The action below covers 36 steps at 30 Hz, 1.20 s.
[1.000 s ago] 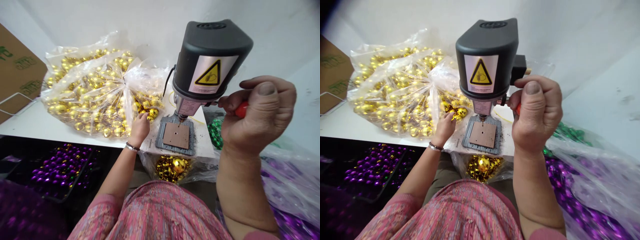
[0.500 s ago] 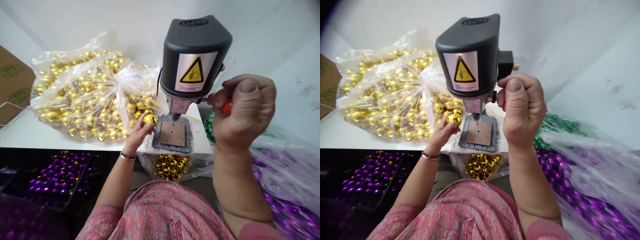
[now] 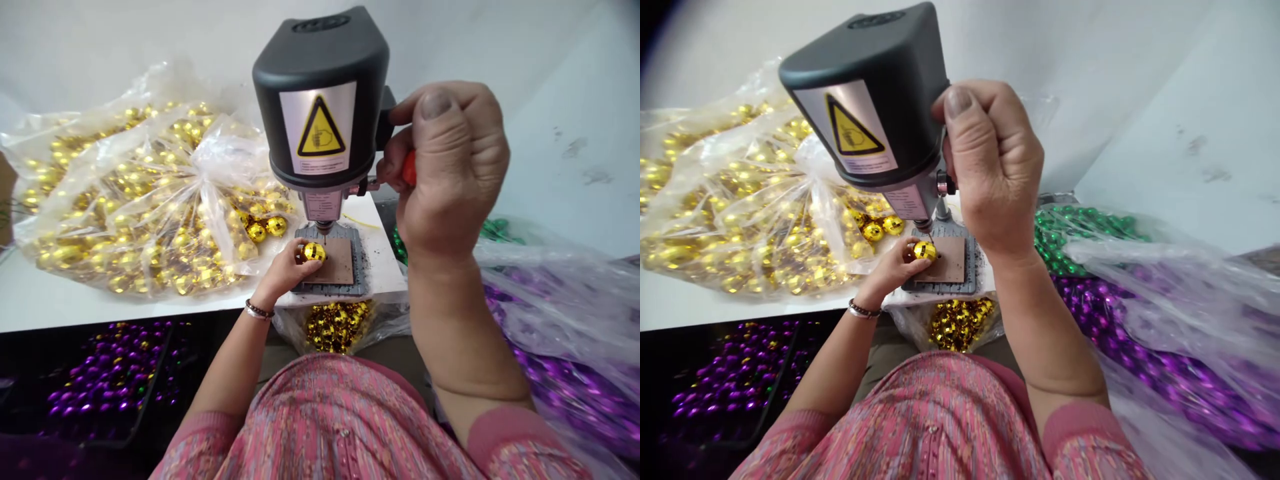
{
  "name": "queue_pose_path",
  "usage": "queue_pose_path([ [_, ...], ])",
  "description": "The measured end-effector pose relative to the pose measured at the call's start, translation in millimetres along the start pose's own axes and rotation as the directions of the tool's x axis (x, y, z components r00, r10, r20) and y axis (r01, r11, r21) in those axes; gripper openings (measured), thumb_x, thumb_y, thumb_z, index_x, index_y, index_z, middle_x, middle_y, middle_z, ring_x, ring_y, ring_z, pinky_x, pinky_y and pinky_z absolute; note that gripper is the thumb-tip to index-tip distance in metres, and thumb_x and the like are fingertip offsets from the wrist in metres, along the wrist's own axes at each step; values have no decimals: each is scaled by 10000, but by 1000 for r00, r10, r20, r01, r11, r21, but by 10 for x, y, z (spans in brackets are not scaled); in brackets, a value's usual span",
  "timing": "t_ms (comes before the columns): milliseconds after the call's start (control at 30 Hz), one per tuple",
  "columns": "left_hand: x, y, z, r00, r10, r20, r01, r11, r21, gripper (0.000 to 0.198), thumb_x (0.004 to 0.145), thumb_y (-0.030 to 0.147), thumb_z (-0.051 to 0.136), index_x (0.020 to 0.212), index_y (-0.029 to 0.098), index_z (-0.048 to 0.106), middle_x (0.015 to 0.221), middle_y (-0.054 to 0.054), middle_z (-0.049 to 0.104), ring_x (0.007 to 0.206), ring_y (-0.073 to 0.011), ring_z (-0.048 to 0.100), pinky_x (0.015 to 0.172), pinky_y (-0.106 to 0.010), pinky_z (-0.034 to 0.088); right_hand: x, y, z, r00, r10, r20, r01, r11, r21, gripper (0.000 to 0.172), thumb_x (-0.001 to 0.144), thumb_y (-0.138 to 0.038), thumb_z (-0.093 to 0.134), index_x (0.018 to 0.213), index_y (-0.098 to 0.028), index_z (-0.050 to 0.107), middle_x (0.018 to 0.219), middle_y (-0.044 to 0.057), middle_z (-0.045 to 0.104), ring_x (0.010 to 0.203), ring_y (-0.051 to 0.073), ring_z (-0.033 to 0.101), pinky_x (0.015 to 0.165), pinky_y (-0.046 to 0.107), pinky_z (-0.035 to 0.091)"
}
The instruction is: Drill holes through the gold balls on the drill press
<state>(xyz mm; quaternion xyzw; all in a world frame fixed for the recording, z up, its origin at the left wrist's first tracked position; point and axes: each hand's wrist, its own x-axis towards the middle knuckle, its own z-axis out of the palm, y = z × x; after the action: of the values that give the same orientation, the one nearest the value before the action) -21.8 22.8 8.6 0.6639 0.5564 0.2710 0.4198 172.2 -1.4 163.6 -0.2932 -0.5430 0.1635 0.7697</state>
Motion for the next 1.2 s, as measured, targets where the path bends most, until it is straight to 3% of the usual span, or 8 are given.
queue_pose_path([
  [233,26,227,51,999,35,18,-38,977,210,575,755,357,765,1286,190,619,1072,-53,735,859,-174,669,786,-290,513,18,45,-22,998,-64,18,64,997,38,234,947,-365,525,834,-167,578,554,-68,449,467,53,423,472,237,312],
  [433,94,312,131,990,133,53,-143,930,339,561,725,282,787,1266,184,678,1067,-65,744,894,-203,672,834,-303,525,-3,28,-54,999,-26,44,30,996,-84,210,964,-364,479,849,-223,585,594,-62,447,504,58,427,521,233,376],
  [667,127,168,205,992,93,81,-103,987,127,692,729,300,790,1379,145,608,1148,-83,748,987,-218,688,870,-307,537,-64,-3,-71,999,-14,51,20,992,-126,228,962,-387,473,877,-222,607,615,-50,469,536,55,450,527,216,428],
  [833,130,109,222,994,92,65,-101,984,149,689,704,335,810,1352,175,637,1132,-65,760,1008,-230,694,902,-327,536,-283,36,-146,1000,-18,7,19,997,-70,170,939,-344,549,979,-255,687,750,-48,605,591,37,542,605,224,482],
  [967,129,109,223,991,109,75,-118,985,126,700,716,311,802,1382,199,619,1182,-66,752,1047,-240,692,917,-329,537,-490,142,-244,999,-22,27,27,980,-195,191,924,-384,549,1066,-354,672,770,-46,632,652,87,580,657,281,507],
  [1200,106,145,224,991,109,77,-116,989,96,635,712,277,807,1319,174,652,1150,-60,756,1023,-233,688,923,-314,524,-585,255,-296,996,-87,34,92,984,-153,197,901,-343,596,1080,-317,674,756,-53,627,637,64,559,698,271,527],
])
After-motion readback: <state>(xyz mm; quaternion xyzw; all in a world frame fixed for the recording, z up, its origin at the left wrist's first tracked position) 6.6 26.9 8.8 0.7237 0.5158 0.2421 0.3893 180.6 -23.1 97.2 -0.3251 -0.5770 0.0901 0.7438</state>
